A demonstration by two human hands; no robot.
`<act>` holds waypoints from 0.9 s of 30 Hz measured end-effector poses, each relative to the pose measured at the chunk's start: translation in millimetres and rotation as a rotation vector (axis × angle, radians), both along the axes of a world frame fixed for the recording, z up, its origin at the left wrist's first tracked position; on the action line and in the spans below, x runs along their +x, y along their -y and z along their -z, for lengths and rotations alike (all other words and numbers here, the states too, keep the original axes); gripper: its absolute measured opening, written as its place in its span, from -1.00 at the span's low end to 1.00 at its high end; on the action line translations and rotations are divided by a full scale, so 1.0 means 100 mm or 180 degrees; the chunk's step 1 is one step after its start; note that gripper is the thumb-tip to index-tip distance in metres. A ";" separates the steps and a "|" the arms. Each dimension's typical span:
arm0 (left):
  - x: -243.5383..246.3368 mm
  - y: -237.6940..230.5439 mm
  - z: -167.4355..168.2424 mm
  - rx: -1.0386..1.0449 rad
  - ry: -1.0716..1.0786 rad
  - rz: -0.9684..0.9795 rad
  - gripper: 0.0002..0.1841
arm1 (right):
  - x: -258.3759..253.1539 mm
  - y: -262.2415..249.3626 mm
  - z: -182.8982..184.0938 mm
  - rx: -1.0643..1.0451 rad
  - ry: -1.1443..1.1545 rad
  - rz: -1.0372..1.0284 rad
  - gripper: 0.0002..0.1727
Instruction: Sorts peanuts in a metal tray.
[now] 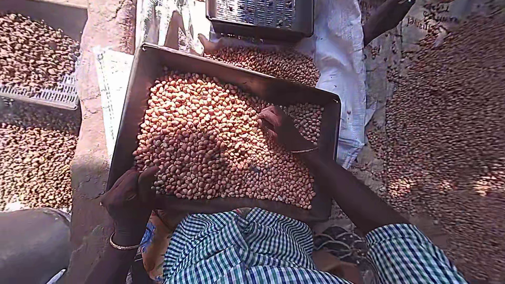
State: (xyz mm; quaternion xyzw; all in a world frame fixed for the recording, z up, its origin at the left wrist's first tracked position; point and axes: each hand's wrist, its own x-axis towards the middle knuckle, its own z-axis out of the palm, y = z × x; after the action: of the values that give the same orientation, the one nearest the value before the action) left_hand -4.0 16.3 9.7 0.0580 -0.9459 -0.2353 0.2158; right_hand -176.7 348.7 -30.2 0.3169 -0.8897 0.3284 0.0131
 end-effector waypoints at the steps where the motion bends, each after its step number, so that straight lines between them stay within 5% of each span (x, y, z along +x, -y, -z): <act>1: 0.00 -0.01 0.00 -0.0021 0.0030 -0.0017 -0.42 | 0.11 0.04 0.01 -0.0195 0.0054 -0.0171 -0.78; 10: 0.02 0.01 0.01 0.0007 0.0161 0.0021 -0.42 | 1.29 0.34 -0.15 -0.0942 0.1179 -0.1434 -0.65; 14: 0.02 0.01 -0.03 -0.0029 0.0334 0.0006 -0.43 | 1.25 0.34 -0.17 -0.0808 0.0976 -0.1892 -0.72; 18: 0.02 0.03 -0.01 -0.0071 0.0330 -0.0006 -0.41 | 0.88 -0.35 -0.43 0.0624 0.0950 -0.2387 -0.75; 21: 0.02 0.03 0.01 -0.0066 0.0252 0.0021 -0.41 | 0.28 -0.81 -0.79 0.1485 0.0475 -0.2078 -0.86; 24: 0.02 0.04 0.02 -0.0014 0.0293 0.0054 -0.40 | -0.12 -0.89 -1.03 0.1134 0.0004 -0.1318 -0.80; 27: 0.04 0.04 0.00 -0.0002 0.0310 0.0018 -0.41 | 0.32 -0.40 -0.81 0.0243 0.0102 -0.1382 -0.72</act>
State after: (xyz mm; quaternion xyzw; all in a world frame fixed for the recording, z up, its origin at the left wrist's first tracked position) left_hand -0.1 12.2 10.0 0.0666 -0.9555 -0.2325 0.1688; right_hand -144.9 388.9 51.1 0.4961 -0.8124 0.2946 -0.0841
